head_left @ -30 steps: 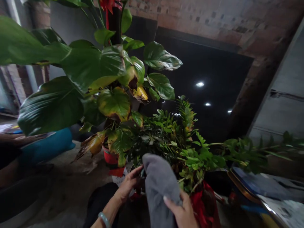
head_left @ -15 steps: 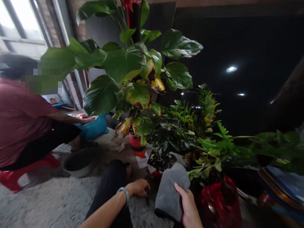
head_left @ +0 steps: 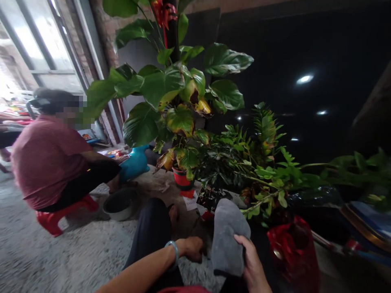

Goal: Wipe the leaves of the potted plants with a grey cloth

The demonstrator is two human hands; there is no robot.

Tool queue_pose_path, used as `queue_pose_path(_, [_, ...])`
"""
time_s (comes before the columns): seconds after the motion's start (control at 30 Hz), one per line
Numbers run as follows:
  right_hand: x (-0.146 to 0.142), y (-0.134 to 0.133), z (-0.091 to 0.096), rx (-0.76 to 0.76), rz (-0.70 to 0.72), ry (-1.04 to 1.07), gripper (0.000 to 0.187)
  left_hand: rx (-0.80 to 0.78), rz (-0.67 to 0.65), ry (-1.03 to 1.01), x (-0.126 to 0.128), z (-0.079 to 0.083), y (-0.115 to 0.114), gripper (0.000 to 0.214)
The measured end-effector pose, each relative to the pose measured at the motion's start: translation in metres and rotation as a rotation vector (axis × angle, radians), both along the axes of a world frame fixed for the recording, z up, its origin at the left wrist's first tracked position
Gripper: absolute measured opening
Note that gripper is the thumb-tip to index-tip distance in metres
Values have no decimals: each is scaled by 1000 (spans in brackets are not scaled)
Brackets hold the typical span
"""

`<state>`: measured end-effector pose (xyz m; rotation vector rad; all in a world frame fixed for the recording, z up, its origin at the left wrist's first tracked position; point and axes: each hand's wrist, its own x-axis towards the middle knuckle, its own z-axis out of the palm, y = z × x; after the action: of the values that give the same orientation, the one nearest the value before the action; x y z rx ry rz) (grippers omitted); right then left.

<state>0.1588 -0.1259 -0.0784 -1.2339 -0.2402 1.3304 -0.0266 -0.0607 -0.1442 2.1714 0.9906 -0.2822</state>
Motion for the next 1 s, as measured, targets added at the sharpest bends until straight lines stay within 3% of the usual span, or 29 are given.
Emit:
queue_pose_path(0.1, [15,-4,-20,22,-56,-16,26,-37,-36,38,1,4,-7,43])
queue_pose_path(0.2, [26,-9,-36,82,-105,-71,23,-49,-42,56,2,-3,-18,36])
queue_pose_path(0.37, [34,1,-51,58,-48,-66,26,-50,-17,40,-3,-11,-24,31])
queue_pose_path(0.7, [27,13,-40,45,19,33,26,-33,8,59,-2,2,-18,41])
queue_pose_path(1.0, [25,9,-34,38,-10,23,27,-41,-83,76,10,14,-23,44])
